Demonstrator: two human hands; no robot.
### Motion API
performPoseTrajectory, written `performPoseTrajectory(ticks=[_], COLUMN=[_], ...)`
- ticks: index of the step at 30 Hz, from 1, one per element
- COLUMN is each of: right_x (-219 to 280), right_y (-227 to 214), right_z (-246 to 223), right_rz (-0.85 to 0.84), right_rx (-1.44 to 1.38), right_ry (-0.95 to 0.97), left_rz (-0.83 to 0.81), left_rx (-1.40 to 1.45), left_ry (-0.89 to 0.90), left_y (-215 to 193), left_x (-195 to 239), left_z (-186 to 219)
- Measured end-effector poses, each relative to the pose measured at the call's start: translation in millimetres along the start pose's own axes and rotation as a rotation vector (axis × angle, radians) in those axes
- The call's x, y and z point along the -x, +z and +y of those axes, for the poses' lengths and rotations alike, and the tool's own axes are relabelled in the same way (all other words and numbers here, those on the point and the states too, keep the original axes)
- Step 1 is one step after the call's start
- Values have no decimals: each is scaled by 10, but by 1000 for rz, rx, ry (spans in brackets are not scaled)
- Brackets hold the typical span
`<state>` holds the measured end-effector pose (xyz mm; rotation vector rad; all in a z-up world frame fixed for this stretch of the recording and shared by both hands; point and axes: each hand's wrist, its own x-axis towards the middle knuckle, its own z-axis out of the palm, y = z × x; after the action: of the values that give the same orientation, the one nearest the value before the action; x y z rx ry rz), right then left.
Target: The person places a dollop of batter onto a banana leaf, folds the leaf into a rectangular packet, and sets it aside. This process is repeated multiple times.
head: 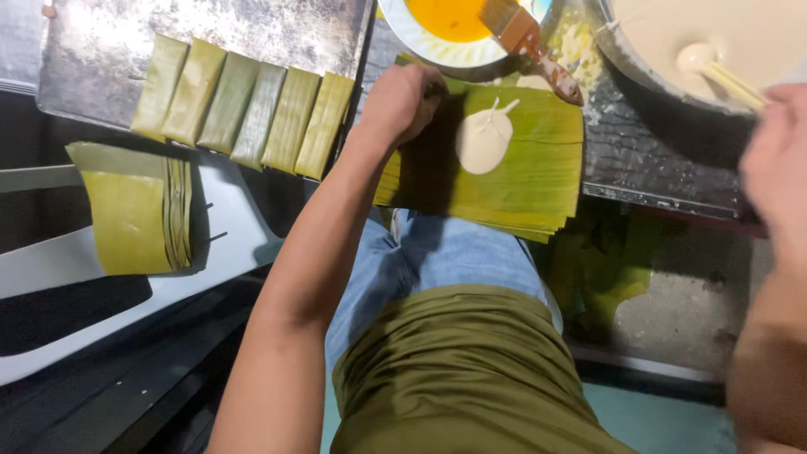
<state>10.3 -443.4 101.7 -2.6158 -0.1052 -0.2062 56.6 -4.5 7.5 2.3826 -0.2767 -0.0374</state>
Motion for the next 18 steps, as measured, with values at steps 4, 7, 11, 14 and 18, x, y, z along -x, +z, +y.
performPoseTrajectory(ticks=[4,7,11,14,18], right_x=[-160,-367,-552,-456,18], right_y=[410,1085,1634,1629,1351], right_z=[-717,-1055,-883,-695,-690], right_rz=[-227,-293,-282,-222,-154], right_rx=[26,-137,10,-67,-24], right_ry=[-314,-599,-561,-541,-615], left_rz=[-61,-6,63,159,192], left_rx=[158,147,174,166,49], left_ry=[77,127,88,158,286], left_y=[-83,-132,-156,-165,-145], left_x=[86,183,280,418,886], left_z=[-74,-85,-51,-16,20])
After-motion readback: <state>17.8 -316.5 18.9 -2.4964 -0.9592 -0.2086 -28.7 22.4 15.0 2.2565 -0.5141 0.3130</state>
